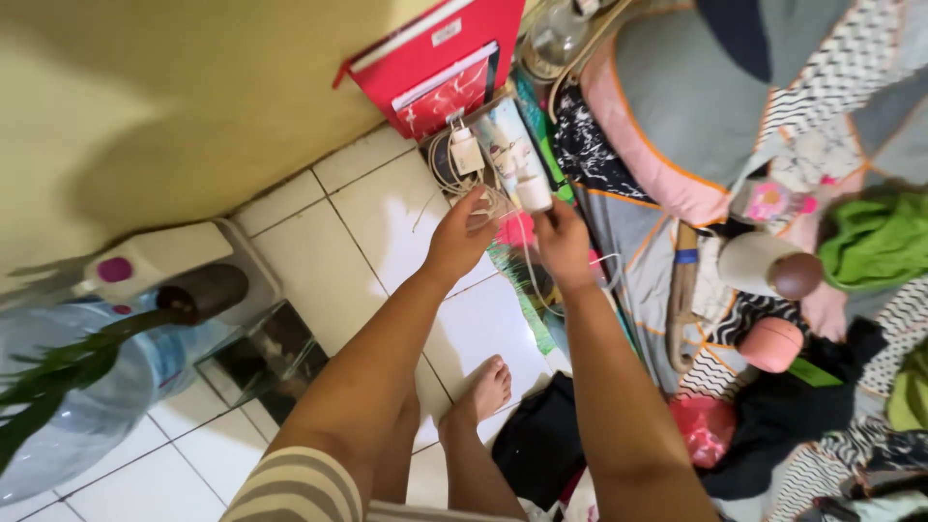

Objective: Organizing various household items, including chargers, a spray can, and a digital watch.

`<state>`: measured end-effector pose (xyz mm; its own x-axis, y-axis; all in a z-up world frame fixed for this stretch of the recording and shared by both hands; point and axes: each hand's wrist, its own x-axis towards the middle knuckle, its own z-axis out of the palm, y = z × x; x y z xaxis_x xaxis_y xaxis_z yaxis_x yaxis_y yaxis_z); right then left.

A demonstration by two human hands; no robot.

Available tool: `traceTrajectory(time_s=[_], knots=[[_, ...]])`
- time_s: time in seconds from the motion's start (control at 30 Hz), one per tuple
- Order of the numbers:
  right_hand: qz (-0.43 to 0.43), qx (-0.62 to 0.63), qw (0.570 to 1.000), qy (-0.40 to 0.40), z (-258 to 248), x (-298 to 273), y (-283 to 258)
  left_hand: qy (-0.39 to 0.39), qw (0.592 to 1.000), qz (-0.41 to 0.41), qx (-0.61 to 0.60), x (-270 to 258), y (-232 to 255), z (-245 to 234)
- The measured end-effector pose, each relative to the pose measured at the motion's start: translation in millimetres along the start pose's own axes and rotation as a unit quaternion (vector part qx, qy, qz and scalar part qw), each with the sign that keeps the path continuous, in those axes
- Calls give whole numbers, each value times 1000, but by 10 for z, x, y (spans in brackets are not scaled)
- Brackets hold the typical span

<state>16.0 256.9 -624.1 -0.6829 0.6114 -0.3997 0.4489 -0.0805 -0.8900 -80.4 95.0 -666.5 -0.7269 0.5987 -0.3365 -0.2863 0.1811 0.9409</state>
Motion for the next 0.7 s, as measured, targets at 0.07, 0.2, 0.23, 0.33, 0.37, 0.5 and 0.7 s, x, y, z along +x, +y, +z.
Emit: traceTrajectory(time_s=[0.07, 0.2, 0.23, 0.33, 0.37, 0.5, 0.7], knots=[[27, 56, 998, -15, -46, -335, -544, -11, 1000, -12, -22, -153, 413, 121], [-55, 86, 993, -59, -170, -814, -619, -40, 979, -35, -195, -540, 1212, 268], [-61, 85, 993, -57, -202, -963, -886, -43, 979, -29, -195, -626, 1406, 263], [-21, 138, 988, -60, -297, -1421, -1599, -26, 973, -69, -217, -931, 1993, 210], [-16, 139, 988, -62, -361, -1559, -1786, -39, 970, -59, -234, -1044, 2192, 197], [-59, 131, 987, -68, -583, -2054, -2609, -69, 955, -67, -280, -1436, 2918, 134], [-121, 95, 985, -82, -909, -2577, -3533, -121, 955, -30, -271, -1921, 4265, 98]])
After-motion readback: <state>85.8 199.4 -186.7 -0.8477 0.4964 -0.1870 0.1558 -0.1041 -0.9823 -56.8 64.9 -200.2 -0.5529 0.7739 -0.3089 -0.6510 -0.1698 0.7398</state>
